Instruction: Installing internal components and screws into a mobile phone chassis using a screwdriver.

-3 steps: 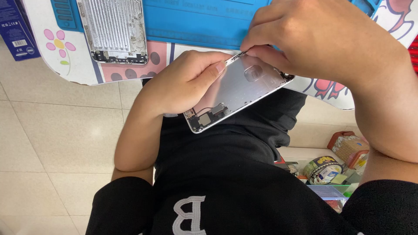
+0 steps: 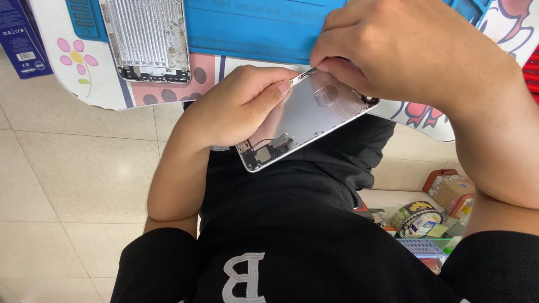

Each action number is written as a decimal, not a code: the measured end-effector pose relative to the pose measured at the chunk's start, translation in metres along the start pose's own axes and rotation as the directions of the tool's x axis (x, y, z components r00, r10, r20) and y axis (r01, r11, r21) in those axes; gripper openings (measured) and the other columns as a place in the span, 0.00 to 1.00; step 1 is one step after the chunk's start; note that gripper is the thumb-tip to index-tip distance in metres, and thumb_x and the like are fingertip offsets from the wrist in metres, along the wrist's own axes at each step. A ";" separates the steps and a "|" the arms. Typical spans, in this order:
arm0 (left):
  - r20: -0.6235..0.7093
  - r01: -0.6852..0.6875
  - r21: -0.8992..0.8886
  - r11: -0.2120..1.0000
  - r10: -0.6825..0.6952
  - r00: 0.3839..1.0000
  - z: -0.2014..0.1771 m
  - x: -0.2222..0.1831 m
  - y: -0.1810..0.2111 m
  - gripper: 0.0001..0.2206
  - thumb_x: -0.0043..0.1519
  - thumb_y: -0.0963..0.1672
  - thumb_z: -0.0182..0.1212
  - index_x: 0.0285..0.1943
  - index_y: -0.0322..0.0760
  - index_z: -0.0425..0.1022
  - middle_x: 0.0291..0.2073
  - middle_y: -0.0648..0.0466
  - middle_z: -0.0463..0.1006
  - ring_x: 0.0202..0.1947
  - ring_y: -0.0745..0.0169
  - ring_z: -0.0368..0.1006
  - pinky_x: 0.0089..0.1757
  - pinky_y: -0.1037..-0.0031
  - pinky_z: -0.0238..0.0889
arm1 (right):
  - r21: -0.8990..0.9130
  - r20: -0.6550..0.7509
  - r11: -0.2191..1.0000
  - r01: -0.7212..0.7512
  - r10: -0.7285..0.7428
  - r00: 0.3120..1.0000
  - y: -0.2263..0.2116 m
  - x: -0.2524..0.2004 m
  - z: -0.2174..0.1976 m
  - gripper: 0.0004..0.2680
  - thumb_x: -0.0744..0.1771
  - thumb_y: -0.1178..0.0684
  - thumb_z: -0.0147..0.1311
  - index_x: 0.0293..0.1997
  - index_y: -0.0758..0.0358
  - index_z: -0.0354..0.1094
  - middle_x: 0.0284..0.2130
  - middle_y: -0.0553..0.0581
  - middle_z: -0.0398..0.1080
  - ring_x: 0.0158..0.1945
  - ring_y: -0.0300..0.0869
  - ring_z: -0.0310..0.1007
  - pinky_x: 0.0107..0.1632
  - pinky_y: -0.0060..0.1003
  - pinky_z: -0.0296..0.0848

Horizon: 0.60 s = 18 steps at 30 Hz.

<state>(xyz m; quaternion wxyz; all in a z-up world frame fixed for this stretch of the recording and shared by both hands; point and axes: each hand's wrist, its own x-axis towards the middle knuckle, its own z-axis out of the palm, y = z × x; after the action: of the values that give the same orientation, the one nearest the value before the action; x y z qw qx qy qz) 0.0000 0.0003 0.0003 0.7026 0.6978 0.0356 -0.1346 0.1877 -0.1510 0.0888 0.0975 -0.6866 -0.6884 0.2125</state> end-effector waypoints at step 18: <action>0.032 0.130 -0.046 0.991 -0.128 0.991 -0.003 0.004 0.013 0.14 0.72 0.42 0.45 0.58 0.31 0.75 0.22 0.56 0.71 0.24 0.71 0.65 0.31 0.76 0.62 | 0.870 -0.437 -0.033 0.493 -0.518 0.736 -0.101 -0.066 0.069 0.07 0.71 0.55 0.48 0.37 0.68 0.68 0.35 0.58 0.72 0.42 0.50 0.75 0.48 0.44 0.74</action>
<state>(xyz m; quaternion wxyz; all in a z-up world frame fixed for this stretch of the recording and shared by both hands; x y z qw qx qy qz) 0.0076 0.0027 0.0118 0.7093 0.6751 0.0735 -0.1890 0.0692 -0.2240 0.0809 0.5638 -0.1648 -0.5974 0.5460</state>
